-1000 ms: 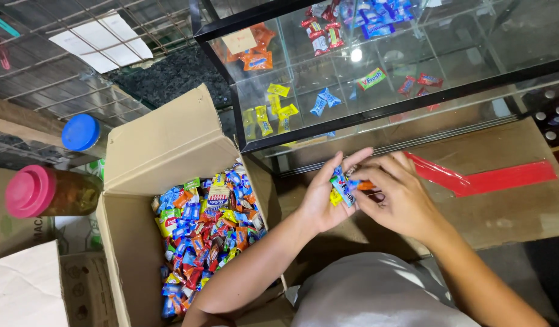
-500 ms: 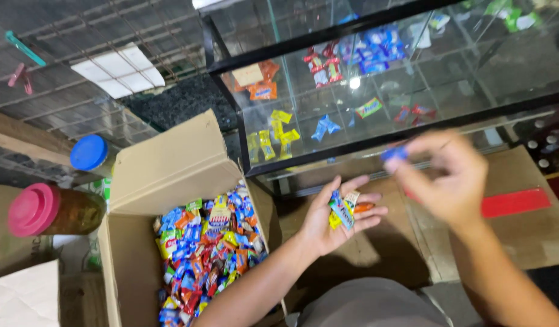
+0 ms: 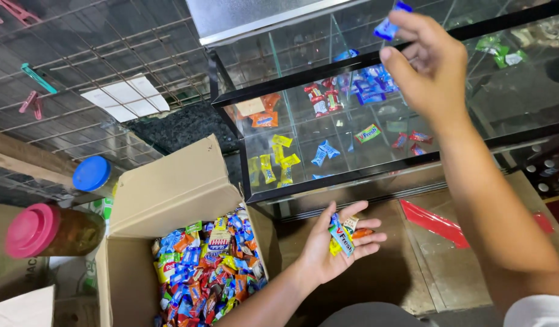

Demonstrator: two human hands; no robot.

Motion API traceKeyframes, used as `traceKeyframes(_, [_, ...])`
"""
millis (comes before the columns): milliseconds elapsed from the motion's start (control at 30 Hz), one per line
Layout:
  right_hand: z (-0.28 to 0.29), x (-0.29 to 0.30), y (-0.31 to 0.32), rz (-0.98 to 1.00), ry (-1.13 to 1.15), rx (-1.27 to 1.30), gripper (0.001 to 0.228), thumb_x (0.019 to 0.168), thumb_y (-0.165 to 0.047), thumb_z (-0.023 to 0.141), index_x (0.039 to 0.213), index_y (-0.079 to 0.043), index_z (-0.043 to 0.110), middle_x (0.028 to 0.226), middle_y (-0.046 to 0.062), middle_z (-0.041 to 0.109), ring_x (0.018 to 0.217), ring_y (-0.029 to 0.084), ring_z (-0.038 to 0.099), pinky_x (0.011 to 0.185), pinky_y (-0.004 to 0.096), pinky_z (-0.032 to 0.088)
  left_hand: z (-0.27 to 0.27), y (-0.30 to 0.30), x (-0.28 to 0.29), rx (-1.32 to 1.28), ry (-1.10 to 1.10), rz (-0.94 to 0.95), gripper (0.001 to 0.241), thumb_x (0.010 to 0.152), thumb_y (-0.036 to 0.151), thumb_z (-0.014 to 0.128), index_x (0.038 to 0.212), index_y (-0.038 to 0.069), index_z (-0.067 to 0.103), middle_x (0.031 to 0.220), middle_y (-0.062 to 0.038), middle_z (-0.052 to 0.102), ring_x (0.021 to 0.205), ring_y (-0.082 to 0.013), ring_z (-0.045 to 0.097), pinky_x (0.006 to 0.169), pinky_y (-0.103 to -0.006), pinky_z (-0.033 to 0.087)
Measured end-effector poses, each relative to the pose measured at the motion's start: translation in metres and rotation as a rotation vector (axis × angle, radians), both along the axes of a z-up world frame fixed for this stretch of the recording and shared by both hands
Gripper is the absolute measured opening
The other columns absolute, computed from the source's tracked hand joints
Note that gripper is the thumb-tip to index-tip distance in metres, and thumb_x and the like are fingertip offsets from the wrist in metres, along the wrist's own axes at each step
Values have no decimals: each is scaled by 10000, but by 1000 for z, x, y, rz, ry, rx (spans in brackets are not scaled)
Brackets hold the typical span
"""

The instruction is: Organize various wrapped candies from a box into a glass display case.

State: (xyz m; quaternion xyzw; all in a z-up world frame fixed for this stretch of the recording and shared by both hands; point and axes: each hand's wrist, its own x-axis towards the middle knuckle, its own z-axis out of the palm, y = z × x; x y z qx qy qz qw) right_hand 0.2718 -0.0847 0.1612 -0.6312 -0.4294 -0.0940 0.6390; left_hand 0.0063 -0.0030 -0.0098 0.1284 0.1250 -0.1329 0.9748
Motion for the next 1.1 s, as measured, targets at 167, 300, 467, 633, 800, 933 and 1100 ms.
traceKeyframes(167, [1,17,9,36,53,-12,423,1097,2,714,1500,20,585,1352,138,702,903,70,660,757,213,566,0,0,0,6,0,6,687,1123,585,251,1568,110,470,1374,-239,615,1218,-430,630,1009,-501,537])
traceKeyframes(300, [26,-11,-4,33,187,-8,331,1058,-81,701,1364,-1,602,1240,96,704,861,71,688,671,190,528,-2,0,0,-12,-30,3,712,1130,607,238,1589,105,448,1380,-240,610,1227,-431,628,1015,-505,535])
traceKeyframes(467, [-7,-18,-42,55,143,-18,123,1165,-99,685,1166,24,675,1059,90,739,856,107,704,716,214,546,-5,0,3,14,-57,1,725,1127,625,225,1618,131,424,1394,-241,606,1236,-429,617,1030,-505,523])
traceKeyframes(633, [-36,-60,-72,3,220,-206,209,1116,-124,702,945,-6,683,947,54,738,841,67,674,775,230,530,-2,0,3,86,-91,-12,736,1108,651,217,1654,178,358,1412,-219,591,1272,-433,595,1063,-509,505])
traceKeyframes(800, [-58,-106,-76,141,135,-434,76,1001,-111,719,1027,-41,734,885,45,735,772,91,647,659,244,513,8,-2,3,153,-61,-6,714,1081,655,244,1626,209,362,1388,-210,600,1256,-422,595,1047,-503,503])
traceKeyframes(933, [-57,-135,-69,358,36,-614,245,848,-134,747,1089,-104,774,901,33,752,773,119,742,620,274,600,-11,-3,4,91,-45,-1,784,1135,662,285,1417,-36,505,1303,-222,628,1238,-461,633,1046,-536,536])
traceKeyframes(1100, [-70,-141,-71,392,46,-714,227,831,-117,765,1056,-90,771,931,51,776,794,136,761,649,292,625,-21,-4,4,76,-58,-23,747,1165,648,309,1334,-27,579,1261,-219,640,1177,-436,634,1019,-534,553])
